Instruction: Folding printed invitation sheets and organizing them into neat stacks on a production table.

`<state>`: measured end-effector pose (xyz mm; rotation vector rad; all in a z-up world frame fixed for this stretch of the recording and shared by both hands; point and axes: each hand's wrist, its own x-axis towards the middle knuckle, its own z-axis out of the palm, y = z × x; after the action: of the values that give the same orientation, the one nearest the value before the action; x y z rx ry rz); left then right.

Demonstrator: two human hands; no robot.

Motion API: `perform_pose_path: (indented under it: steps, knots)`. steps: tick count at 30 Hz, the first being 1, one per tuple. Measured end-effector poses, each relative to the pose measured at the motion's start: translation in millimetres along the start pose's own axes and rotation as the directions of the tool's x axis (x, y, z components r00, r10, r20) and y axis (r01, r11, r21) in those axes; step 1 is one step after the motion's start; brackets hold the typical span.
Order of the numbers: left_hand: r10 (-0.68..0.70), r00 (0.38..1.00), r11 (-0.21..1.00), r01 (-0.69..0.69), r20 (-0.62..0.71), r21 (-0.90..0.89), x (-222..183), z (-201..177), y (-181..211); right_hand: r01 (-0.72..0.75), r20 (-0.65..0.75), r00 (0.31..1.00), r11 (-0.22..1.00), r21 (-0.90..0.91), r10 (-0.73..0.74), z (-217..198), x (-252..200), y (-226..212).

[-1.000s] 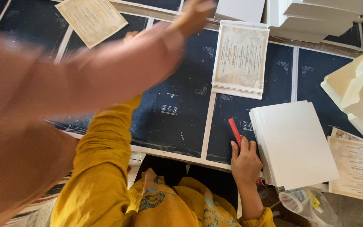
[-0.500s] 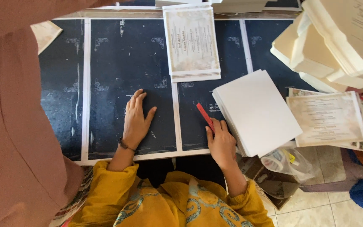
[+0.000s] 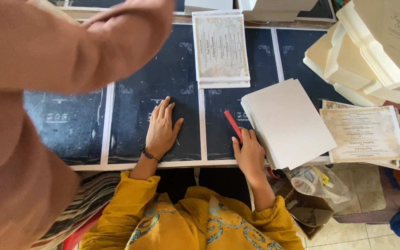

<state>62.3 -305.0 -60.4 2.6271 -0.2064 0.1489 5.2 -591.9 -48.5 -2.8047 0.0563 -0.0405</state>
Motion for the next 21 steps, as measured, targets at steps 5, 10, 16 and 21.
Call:
perform_pose_path:
  steps: [5, 10, 16, 21]
  knots:
    - [0.003, 0.998, 1.000, -0.004, -0.058, -0.029, 1.0, 7.7, -4.3, 0.035, -0.081, 0.996, 0.998, -0.051, -0.039, 14.0, 1.8, 7.8]
    - [-0.007, 0.995, 0.984, -0.011, -0.103, -0.176, 15.5, 11.7, -41.4, 0.034, -0.144, 0.988, 0.978, -0.204, -0.064, 21.3, -3.4, 0.7]
    - [-0.112, 0.993, 0.986, 0.115, 0.033, -0.123, 30.3, -35.9, -49.1, -0.045, -0.222, 0.975, 0.946, -0.320, -0.028, 30.0, -3.8, -6.3]
    - [-0.277, 0.961, 0.960, 0.277, -0.020, 0.041, 75.7, -54.8, -98.4, -0.069, -0.263, 0.964, 0.926, -0.372, -0.034, 34.3, -4.1, -6.7]
